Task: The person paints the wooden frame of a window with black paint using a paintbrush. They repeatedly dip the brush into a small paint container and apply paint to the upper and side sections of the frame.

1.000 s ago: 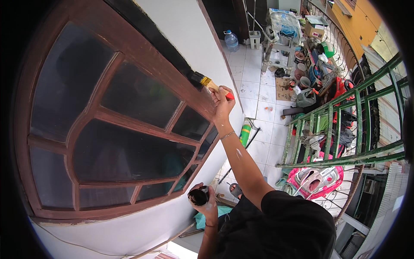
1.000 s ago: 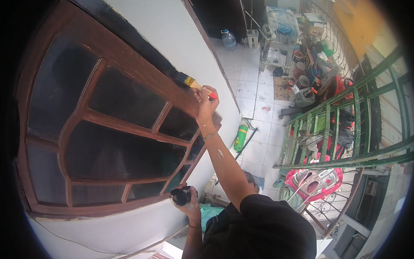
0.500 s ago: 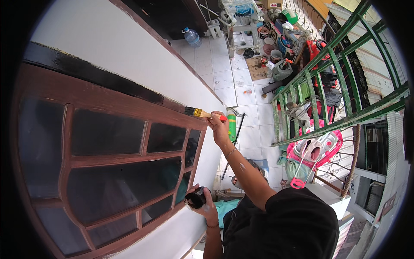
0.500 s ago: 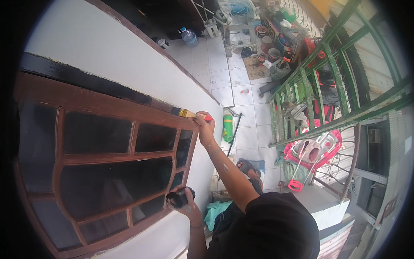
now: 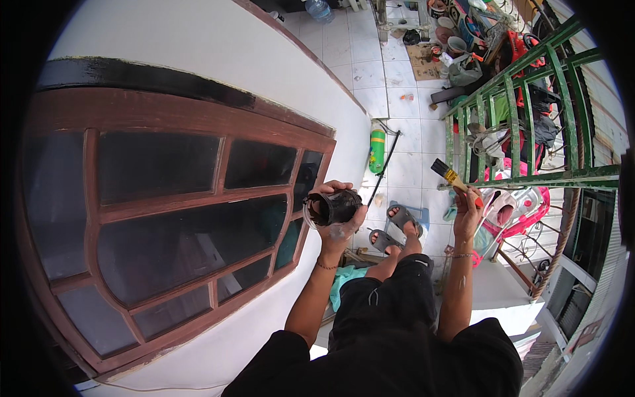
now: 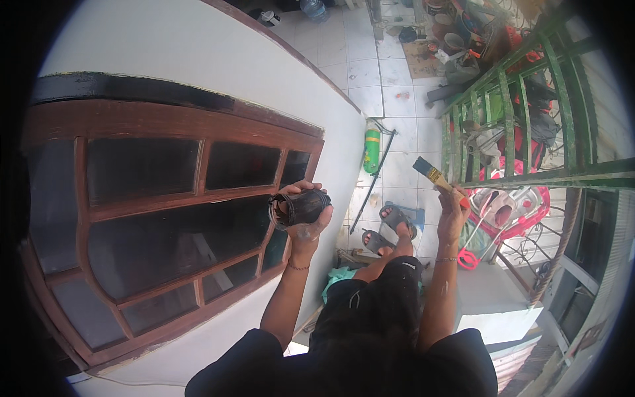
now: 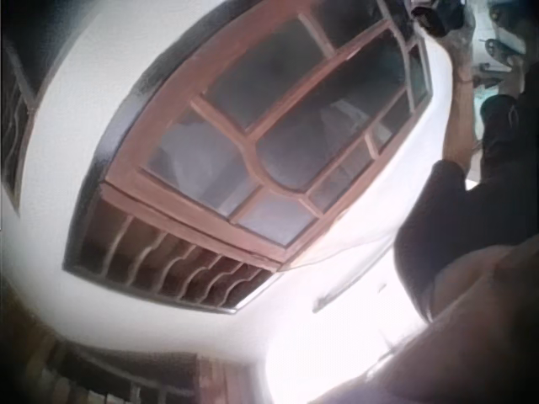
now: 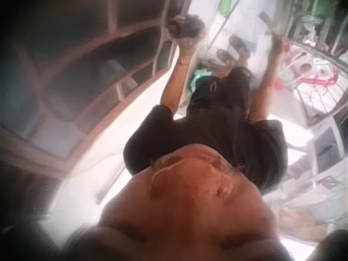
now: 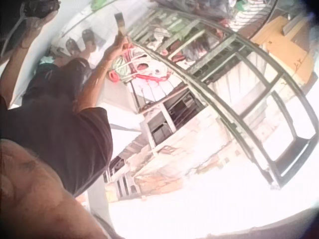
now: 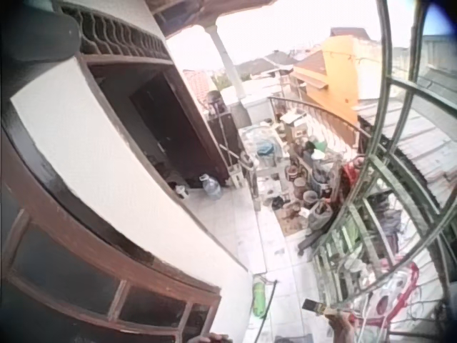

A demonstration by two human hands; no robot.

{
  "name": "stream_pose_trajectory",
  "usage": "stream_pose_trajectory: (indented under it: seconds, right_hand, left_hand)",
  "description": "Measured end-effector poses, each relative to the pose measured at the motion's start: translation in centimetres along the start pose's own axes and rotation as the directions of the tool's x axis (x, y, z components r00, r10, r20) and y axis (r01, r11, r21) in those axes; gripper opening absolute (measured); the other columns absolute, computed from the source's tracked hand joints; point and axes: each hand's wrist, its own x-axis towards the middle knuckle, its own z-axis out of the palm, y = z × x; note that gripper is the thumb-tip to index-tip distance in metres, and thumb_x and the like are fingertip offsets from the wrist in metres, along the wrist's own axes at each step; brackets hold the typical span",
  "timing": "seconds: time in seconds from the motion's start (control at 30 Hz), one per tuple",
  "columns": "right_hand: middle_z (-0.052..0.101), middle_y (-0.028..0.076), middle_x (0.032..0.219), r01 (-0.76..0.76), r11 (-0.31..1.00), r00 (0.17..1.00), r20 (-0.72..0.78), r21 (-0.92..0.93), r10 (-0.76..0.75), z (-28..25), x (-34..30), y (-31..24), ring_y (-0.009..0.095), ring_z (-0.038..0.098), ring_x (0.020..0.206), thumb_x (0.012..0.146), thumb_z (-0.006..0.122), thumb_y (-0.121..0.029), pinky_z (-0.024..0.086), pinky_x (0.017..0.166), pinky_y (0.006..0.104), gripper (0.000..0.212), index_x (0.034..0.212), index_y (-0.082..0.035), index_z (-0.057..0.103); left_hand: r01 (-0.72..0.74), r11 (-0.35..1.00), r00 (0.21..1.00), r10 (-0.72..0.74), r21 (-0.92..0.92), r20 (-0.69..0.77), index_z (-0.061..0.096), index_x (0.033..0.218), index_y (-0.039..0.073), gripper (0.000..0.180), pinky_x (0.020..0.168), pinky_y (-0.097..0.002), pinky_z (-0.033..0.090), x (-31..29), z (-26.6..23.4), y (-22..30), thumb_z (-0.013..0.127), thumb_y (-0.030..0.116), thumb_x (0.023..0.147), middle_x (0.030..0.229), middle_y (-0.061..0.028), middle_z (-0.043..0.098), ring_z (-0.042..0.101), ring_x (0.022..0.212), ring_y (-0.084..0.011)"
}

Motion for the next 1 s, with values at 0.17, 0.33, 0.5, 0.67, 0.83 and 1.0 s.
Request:
stream_pose_trajectory:
  seconds: [0.17, 0.33, 0.5, 0.67, 0.83, 1.0]
  right_hand:
    - [0.069, 0.01, 0.104, 0.144, 0.963, 0.988, -0.018, -0.227, -0.152, -2.2, 0.1, -6.5, 0.017, 0.069, 0.096, 0.103, 0.066, -0.017, 0.051, 0.08, 0.0287, 0.023, 0.117, 0.001, 0.064]
    - [0.069, 0.01, 0.101, 0.254, 0.949, 0.965, -0.023, -0.189, -0.263, -4.5, 2.0, -8.4, 0.019, 0.071, 0.09, 0.103, 0.066, -0.018, 0.05, 0.078, 0.0288, 0.026, 0.118, 0.003, 0.062]
    - [0.07, 0.014, 0.101, 0.223, 0.967, 0.969, -0.083, -0.125, -0.235, -6.7, 1.1, -5.3, 0.023, 0.072, 0.09, 0.102, 0.066, -0.019, 0.049, 0.075, 0.0296, 0.029, 0.12, 0.003, 0.059]
    - [0.069, 0.014, 0.1, 0.118, 0.99, 0.972, -0.197, -0.072, -0.13, -9.0, -2.3, -1.5, 0.023, 0.072, 0.089, 0.1, 0.069, -0.023, 0.049, 0.073, 0.0301, 0.032, 0.118, 0.003, 0.059]
    - [0.069, 0.012, 0.097, 0.049, 0.992, 0.954, -0.289, -0.115, -0.081, -11.6, -3.5, 0.1, 0.021, 0.071, 0.085, 0.099, 0.071, -0.028, 0.048, 0.07, 0.0277, 0.034, 0.115, 0.0, 0.059]
    - [0.07, 0.012, 0.095, 0.043, 0.994, 0.941, -0.331, -0.096, -0.073, -13.2, -3.9, 0.1, 0.017, 0.066, 0.078, 0.099, 0.07, -0.03, 0.045, 0.07, 0.0261, 0.035, 0.117, -0.002, 0.059]
  left_hand:
    - [-0.072, 0.995, 0.994, 0.065, 0.076, 0.091, 0.046, 0.124, 0.012, 0.062, 0.102, -0.0395, 0.054, 3.1, -0.3, -3.4, 0.084, -0.004, 0.078, 0.122, -0.0092, 0.054, 0.058, 0.119, -0.0234]
    - [-0.056, 0.981, 0.996, 0.042, 0.185, 0.078, 0.046, 0.123, 0.007, 0.057, 0.1, -0.0367, 0.053, 3.8, -1.3, -7.3, 0.084, 0.001, 0.081, 0.121, -0.0104, 0.055, 0.06, 0.115, -0.0217]
    - [-0.015, 0.953, 1.0, 0.008, 0.302, 0.025, 0.053, 0.125, 0.005, 0.05, 0.101, -0.0352, 0.052, 2.9, -2.0, -9.7, 0.08, -0.002, 0.083, 0.124, -0.0093, 0.056, 0.059, 0.114, -0.0192]
    - [0.029, 0.946, 0.998, -0.01, 0.323, -0.059, 0.052, 0.121, 0.006, 0.043, 0.105, -0.0382, 0.051, 1.2, -2.9, -13.0, 0.076, -0.004, 0.086, 0.123, -0.0071, 0.053, 0.058, 0.118, -0.021]
    - [0.074, 0.946, 0.993, -0.042, 0.315, -0.107, 0.05, 0.124, 0.008, 0.043, 0.109, -0.0403, 0.048, -0.4, -2.9, -15.1, 0.073, -0.005, 0.089, 0.123, -0.0069, 0.052, 0.056, 0.12, -0.0216]
    - [0.086, 0.941, 0.988, -0.039, 0.328, -0.147, 0.051, 0.124, 0.008, 0.041, 0.109, -0.0415, 0.047, -2.0, -2.3, -16.5, 0.072, -0.002, 0.09, 0.123, -0.0076, 0.054, 0.057, 0.119, -0.0228]
